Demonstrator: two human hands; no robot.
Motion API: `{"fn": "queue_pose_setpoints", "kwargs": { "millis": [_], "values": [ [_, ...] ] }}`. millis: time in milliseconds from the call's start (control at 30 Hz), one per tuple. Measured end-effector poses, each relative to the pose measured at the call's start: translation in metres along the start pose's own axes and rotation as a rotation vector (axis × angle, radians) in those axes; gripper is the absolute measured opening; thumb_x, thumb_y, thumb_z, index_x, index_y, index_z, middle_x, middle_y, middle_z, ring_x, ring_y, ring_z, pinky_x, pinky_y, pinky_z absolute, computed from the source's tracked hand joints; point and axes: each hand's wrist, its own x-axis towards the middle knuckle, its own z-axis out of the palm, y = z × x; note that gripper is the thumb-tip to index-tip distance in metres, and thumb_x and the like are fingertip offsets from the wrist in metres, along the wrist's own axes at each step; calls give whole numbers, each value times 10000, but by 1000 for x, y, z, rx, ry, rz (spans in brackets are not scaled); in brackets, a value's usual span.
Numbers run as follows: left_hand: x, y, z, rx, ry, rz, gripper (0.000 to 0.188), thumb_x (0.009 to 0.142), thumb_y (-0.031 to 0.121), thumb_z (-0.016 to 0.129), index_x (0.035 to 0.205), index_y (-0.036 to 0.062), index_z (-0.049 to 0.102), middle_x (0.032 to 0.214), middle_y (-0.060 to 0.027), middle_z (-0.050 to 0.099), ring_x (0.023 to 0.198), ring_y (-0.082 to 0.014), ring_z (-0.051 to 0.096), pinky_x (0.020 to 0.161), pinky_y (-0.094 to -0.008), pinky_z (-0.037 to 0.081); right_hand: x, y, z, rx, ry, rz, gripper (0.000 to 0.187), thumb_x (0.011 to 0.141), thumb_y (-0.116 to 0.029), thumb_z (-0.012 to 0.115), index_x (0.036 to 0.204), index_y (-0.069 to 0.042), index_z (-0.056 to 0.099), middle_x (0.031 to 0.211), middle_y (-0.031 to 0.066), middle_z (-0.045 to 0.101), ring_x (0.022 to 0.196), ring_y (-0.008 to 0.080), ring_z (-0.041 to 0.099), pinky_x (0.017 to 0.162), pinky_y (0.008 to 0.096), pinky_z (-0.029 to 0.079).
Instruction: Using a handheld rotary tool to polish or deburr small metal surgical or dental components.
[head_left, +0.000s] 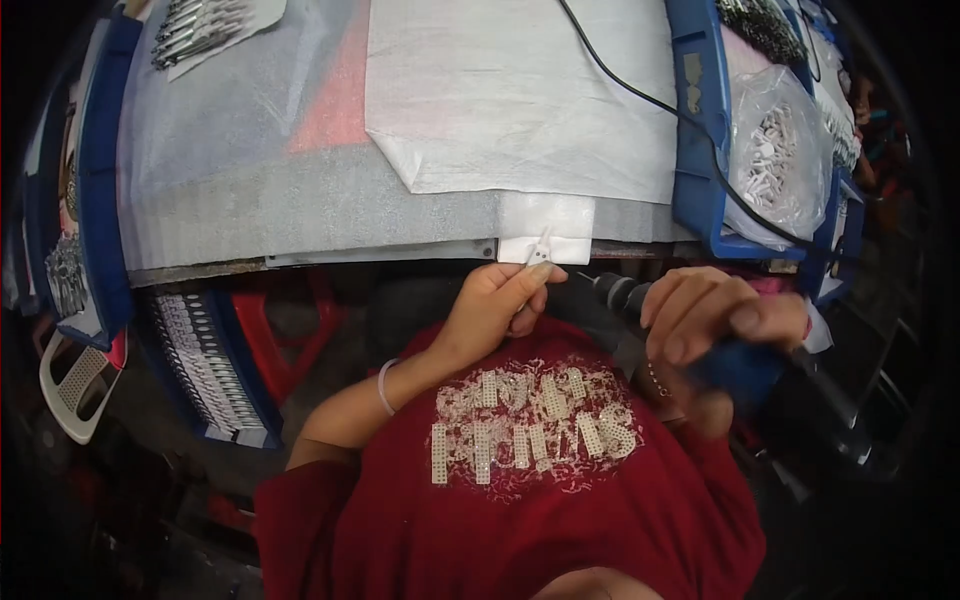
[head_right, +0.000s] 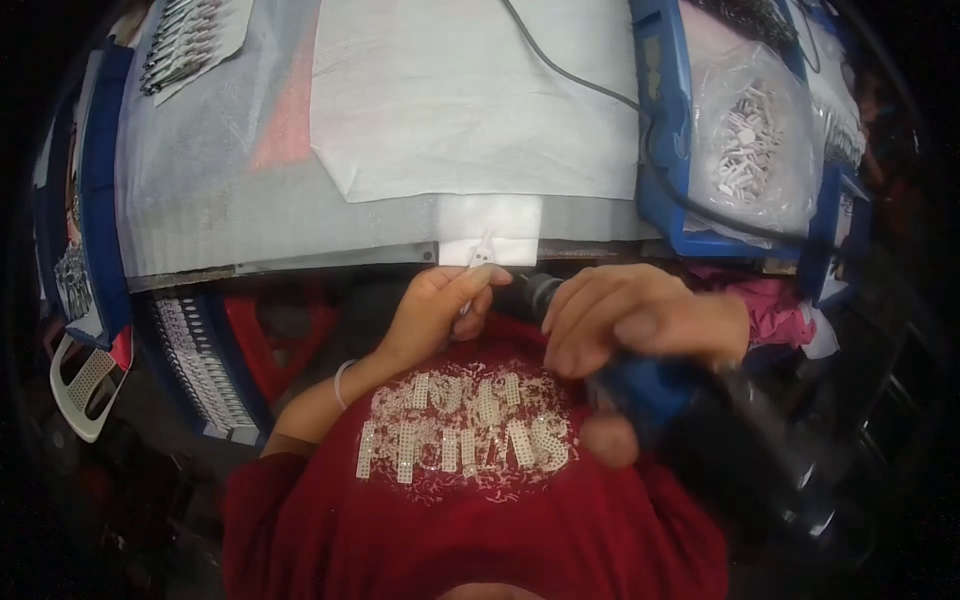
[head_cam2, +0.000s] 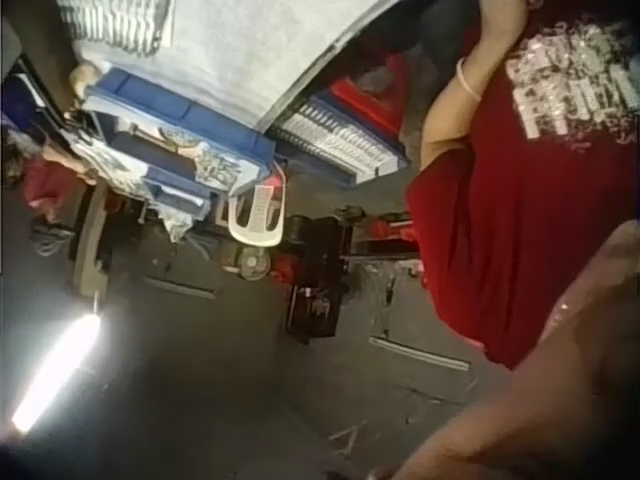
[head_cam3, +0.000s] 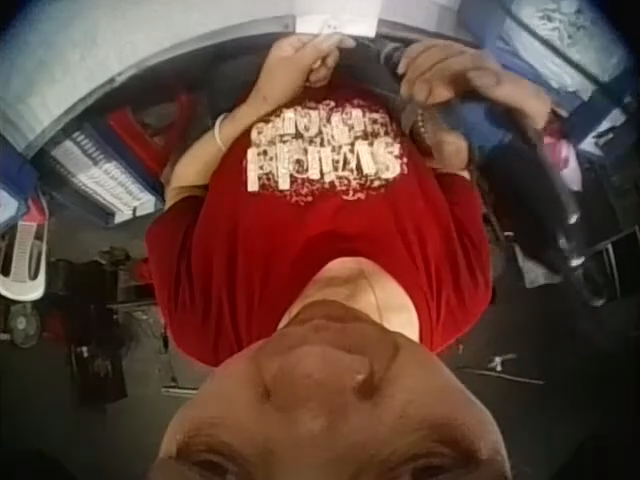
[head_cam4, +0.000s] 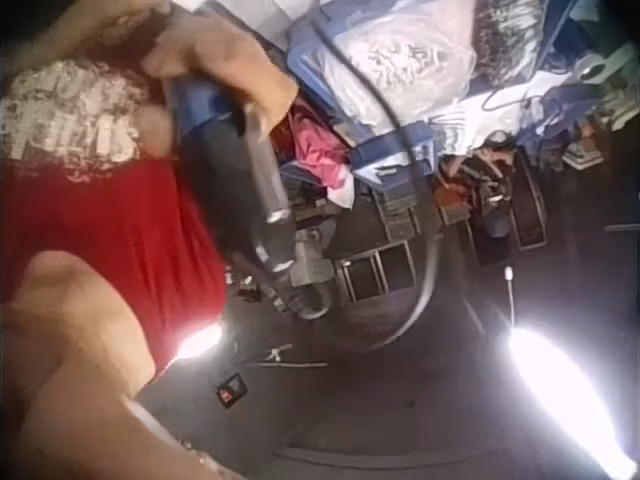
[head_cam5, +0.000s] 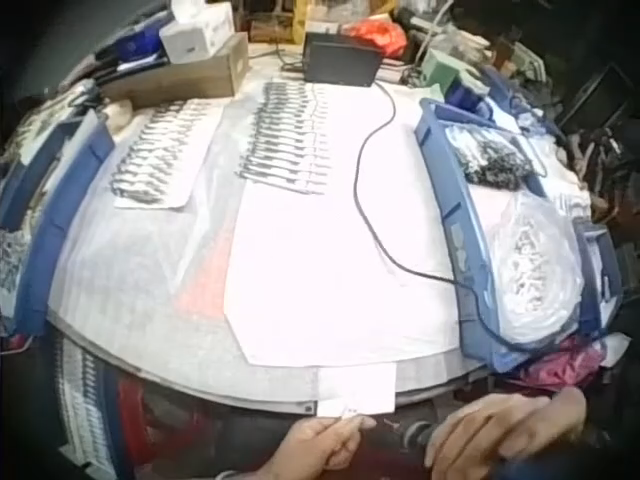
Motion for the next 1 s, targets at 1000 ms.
{"fn": "queue_pose_setpoints", "kwargs": {
  "millis": [1000],
  "values": [
    [11,445,-145,1591,420,738,163,861,83,638,1015,32,619,886,2,624,843,-87,545,762,-224,430,-23,2,14,-149,321,376,402,689,-178,766,1001,-63,540,637,28,656,583,119,607,667,245,446]
  ]
}}
